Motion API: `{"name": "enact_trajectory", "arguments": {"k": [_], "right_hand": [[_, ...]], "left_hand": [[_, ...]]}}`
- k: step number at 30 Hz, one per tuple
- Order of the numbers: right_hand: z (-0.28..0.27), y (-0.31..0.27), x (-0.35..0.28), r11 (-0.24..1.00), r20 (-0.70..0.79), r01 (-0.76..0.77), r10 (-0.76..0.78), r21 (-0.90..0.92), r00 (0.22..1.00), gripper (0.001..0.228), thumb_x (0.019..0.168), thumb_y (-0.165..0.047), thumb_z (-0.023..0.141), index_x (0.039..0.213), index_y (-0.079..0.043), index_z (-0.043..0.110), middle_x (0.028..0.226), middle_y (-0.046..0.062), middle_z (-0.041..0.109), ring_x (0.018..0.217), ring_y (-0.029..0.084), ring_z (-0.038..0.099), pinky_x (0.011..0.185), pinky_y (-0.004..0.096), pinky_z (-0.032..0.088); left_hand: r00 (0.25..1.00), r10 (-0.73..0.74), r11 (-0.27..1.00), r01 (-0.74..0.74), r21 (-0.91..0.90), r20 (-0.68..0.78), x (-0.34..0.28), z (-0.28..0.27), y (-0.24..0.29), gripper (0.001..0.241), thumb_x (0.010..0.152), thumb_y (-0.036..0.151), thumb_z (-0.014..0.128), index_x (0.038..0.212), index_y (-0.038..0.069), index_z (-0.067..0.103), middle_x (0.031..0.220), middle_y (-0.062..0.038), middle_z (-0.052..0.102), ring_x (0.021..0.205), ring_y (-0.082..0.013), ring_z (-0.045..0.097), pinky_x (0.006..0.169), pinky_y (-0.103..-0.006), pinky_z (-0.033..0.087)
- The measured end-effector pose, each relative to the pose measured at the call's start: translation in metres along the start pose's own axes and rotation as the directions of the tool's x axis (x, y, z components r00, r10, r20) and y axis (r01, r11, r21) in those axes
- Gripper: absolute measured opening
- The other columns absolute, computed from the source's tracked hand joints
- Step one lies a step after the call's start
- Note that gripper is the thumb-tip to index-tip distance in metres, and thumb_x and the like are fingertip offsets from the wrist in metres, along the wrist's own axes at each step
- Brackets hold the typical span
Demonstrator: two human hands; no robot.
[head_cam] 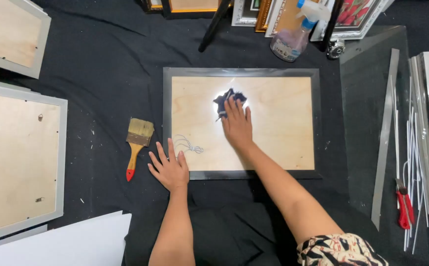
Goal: The person wipes the surface of a framed glass panel with a blue cloth, sprays cleaner, and continues wiping the glass and frame edges. They rotate the frame to clean different sides and finish by wiping the frame edges.
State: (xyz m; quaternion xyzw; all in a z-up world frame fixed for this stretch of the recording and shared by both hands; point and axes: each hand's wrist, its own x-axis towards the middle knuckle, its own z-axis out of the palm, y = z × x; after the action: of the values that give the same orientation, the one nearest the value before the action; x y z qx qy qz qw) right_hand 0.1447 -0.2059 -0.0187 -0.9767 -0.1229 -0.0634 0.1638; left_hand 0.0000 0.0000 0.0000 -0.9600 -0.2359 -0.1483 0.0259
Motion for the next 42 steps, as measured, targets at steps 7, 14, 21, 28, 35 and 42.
{"name": "enact_trajectory", "arguments": {"k": [7,14,21,28,35,42], "right_hand": [[0.002,0.049,0.11,0.982,0.082,-0.138,0.15,-0.13,0.985,0.062,0.113,-0.046,0.027,0.167,-0.017,0.022,0.174,0.005,0.011,0.16,0.03,0.008,0.128,0.052,0.003],[-0.017,0.028,0.009,0.996,0.066,0.088,-0.086,-0.019,0.994,0.059,0.108,-0.04,0.038,0.161,-0.016,0.037,0.166,0.008,0.036,0.152,0.035,0.034,0.122,0.052,0.027],[-0.02,0.014,-0.149,0.983,0.152,0.178,-0.17,-0.04,0.974,0.061,0.107,-0.046,0.037,0.164,-0.022,0.031,0.17,0.003,0.027,0.153,0.032,0.029,0.12,0.05,0.025],[-0.029,0.0,-0.175,0.996,0.123,0.088,-0.084,-0.029,0.989,0.061,0.11,-0.046,0.035,0.166,-0.023,0.027,0.171,0.001,0.024,0.155,0.027,0.023,0.124,0.048,0.013],[-0.029,0.01,-0.155,0.987,0.059,0.02,-0.011,-0.158,0.998,0.06,0.109,-0.046,0.035,0.164,-0.022,0.031,0.171,0.001,0.026,0.156,0.025,0.023,0.125,0.047,0.008],[-0.025,0.054,-0.026,0.994,0.052,-0.108,0.109,-0.022,0.993,0.059,0.107,-0.039,0.039,0.16,-0.013,0.04,0.166,0.01,0.037,0.154,0.033,0.031,0.125,0.052,0.021]], "left_hand": [[1.0,-0.013,1.0,0.013,-0.015,0.0,0.002,0.003,-0.001,0.05,0.108,0.053,0.034,0.155,0.039,0.045,0.159,-0.003,0.046,0.145,-0.0375,0.043,0.112,-0.0612,0.033],[1.0,-0.001,1.0,0.001,0.008,-0.024,0.003,0.002,0.0,0.052,0.107,0.054,0.036,0.156,0.039,0.046,0.159,-0.004,0.048,0.143,-0.0379,0.045,0.11,-0.0612,0.035],[0.991,0.056,0.998,-0.054,0.018,-0.121,0.0,0.009,-0.003,0.054,0.11,0.055,0.036,0.158,0.033,0.048,0.156,-0.011,0.051,0.14,-0.0425,0.047,0.105,-0.065,0.036],[0.956,0.247,0.966,-0.256,-0.039,-0.162,-0.019,-0.002,0.058,0.059,0.103,0.054,0.049,0.153,0.025,0.052,0.159,-0.015,0.047,0.147,-0.0362,0.042,0.118,-0.0628,0.021],[0.983,0.17,0.98,-0.176,-0.093,-0.063,-0.062,-0.003,0.117,0.066,0.104,0.058,0.042,0.162,0.026,0.036,0.168,-0.012,0.032,0.154,-0.0307,0.03,0.123,-0.0599,0.011],[0.985,0.174,0.972,-0.172,-0.16,-0.004,-0.066,-0.003,0.118,0.068,0.099,0.048,0.043,0.159,0.016,0.04,0.168,-0.006,0.034,0.152,-0.0257,0.034,0.123,-0.056,0.014]]}}
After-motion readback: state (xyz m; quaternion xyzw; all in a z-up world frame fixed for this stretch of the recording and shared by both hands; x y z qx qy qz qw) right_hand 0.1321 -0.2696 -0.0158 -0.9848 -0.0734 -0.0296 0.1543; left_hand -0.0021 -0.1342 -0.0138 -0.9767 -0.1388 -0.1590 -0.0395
